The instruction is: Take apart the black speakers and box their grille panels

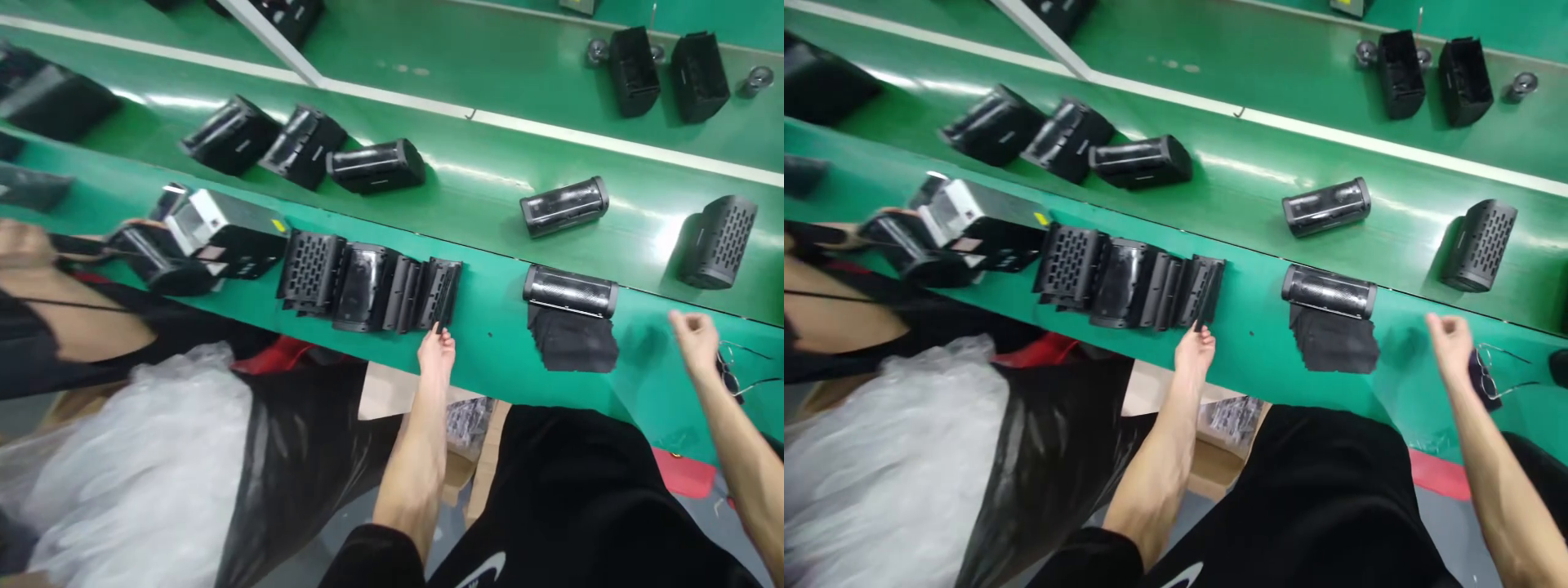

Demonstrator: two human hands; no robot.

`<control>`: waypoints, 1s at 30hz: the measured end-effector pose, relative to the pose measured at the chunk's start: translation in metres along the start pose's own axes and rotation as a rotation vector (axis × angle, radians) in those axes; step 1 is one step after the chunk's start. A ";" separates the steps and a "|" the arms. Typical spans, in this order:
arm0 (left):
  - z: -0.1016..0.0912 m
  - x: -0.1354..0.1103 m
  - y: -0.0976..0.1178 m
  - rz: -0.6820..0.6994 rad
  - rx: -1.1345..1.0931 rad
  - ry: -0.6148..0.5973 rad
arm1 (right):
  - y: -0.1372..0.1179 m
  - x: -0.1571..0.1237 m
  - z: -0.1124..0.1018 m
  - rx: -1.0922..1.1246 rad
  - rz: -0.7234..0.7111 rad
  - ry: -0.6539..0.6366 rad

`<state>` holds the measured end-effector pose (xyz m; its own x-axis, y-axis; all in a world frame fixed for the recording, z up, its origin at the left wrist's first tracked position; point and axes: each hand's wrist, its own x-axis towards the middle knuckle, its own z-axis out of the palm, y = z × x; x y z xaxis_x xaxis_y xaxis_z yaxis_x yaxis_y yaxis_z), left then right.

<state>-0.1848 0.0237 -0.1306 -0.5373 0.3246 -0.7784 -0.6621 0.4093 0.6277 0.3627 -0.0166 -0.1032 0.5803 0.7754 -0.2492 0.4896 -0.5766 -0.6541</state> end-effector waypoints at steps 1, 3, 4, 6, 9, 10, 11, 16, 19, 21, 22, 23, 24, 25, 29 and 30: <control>-0.005 -0.007 -0.001 -0.001 -0.030 -0.036 | 0.000 -0.029 0.014 -0.050 0.049 -0.060; -0.017 -0.023 -0.005 -0.006 -0.076 -0.108 | -0.005 -0.079 0.041 -0.166 0.081 -0.217; -0.022 -0.032 -0.008 -0.012 -0.091 -0.141 | -0.009 -0.098 0.052 -0.234 0.064 -0.253; -0.033 -0.049 -0.014 -0.027 -0.109 -0.198 | -0.016 -0.118 0.066 -0.337 0.011 -0.305; -0.042 -0.070 -0.024 -0.060 -0.117 -0.253 | -0.022 -0.120 0.062 -0.428 -0.043 -0.362; -0.043 -0.075 -0.028 -0.073 -0.116 -0.281 | -0.022 -0.118 0.056 -0.448 -0.051 -0.373; -0.044 -0.080 -0.031 -0.087 -0.109 -0.317 | -0.021 -0.116 0.049 -0.465 -0.060 -0.375; -0.039 -0.098 -0.050 -0.113 0.006 -0.489 | -0.021 -0.115 0.020 -0.441 -0.150 -0.298; -0.034 -0.110 -0.063 -0.094 0.099 -0.568 | -0.032 -0.117 0.000 -0.318 -0.225 -0.248; -0.030 -0.118 -0.072 -0.093 0.151 -0.596 | -0.050 -0.120 -0.016 -0.221 -0.267 -0.280; -0.028 -0.122 -0.077 -0.103 0.172 -0.602 | -0.063 -0.123 -0.025 -0.171 -0.288 -0.320; -0.025 -0.125 -0.082 -0.116 0.188 -0.605 | -0.077 -0.127 -0.034 -0.115 -0.305 -0.371; -0.021 -0.128 -0.087 -0.127 0.200 -0.607 | -0.092 -0.132 -0.042 -0.050 -0.314 -0.428; -0.017 -0.131 -0.092 -0.136 0.210 -0.612 | -0.108 -0.138 -0.048 0.027 -0.315 -0.491; 0.002 -0.144 -0.116 -0.164 0.234 -0.660 | -0.157 -0.165 -0.048 0.435 -0.213 -0.712; 0.006 -0.147 -0.121 -0.179 0.230 -0.682 | -0.163 -0.169 -0.042 0.520 -0.166 -0.749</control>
<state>-0.0223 -0.0681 -0.0921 0.0622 0.6633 -0.7457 -0.5429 0.6495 0.5324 0.2121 -0.0649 0.0756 -0.1323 0.9060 -0.4020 0.0702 -0.3960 -0.9156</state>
